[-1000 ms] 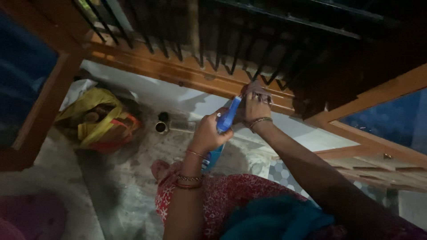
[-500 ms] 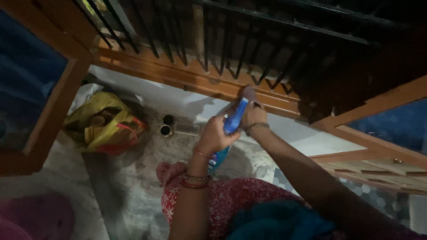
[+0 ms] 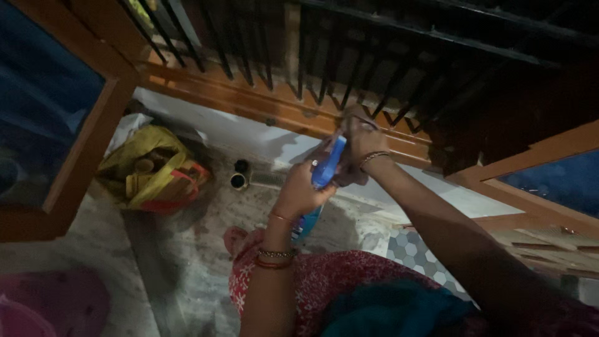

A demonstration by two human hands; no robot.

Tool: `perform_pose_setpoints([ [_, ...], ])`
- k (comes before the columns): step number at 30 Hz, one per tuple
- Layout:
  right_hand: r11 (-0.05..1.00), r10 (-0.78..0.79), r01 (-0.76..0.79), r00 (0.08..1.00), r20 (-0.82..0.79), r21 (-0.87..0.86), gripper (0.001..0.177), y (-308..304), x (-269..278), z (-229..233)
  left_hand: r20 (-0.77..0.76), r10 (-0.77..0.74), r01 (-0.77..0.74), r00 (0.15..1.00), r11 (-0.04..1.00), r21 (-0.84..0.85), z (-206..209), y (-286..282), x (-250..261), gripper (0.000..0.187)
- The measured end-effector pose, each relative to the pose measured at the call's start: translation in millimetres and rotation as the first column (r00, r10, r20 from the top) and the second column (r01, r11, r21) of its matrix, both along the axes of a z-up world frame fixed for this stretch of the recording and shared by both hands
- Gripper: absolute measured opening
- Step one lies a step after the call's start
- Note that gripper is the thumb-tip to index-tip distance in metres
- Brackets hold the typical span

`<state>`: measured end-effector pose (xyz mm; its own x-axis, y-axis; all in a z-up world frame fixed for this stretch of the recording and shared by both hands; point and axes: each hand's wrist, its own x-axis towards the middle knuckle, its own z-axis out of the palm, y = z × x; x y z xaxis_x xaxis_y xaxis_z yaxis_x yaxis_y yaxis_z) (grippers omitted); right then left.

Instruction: The person cleans a set of metal window grills using a spray bottle and a cloth, wiping across the bars repeatedly.

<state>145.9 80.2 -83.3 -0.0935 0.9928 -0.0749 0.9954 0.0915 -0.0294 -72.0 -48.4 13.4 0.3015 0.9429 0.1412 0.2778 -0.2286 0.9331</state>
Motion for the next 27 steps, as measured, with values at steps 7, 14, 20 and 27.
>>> perform_pose_setpoints([
  [7, 0.971, 0.127, -0.069, 0.961, -0.247, 0.230, 0.082, 54.4, -18.4, -56.5, -0.079, 0.067, -0.058, 0.995, 0.993, 0.107, 3.2, -6.5, -10.6, 0.045],
  [14, 0.991, 0.109, 0.035, 0.352, -0.930, 0.130, 0.070, 53.1, -9.2, -55.8, -0.100, 0.068, -0.064, 0.993, 0.997, 0.042, 10.9, -5.6, -6.4, 0.037],
  [20, 0.998, 0.031, -0.031, 1.000, 0.002, -0.050, 0.082, 22.9, -7.8, -4.1, -0.023, 0.031, -0.028, 0.999, 0.990, 0.141, -7.2, 5.9, 18.8, 0.031],
  [27, 0.917, 0.022, -0.084, 0.987, 0.160, 0.390, 0.067, 51.0, -20.0, -80.9, -0.090, 0.071, -0.069, 0.993, 0.997, 0.024, -1.3, -6.1, 13.8, 0.032],
])
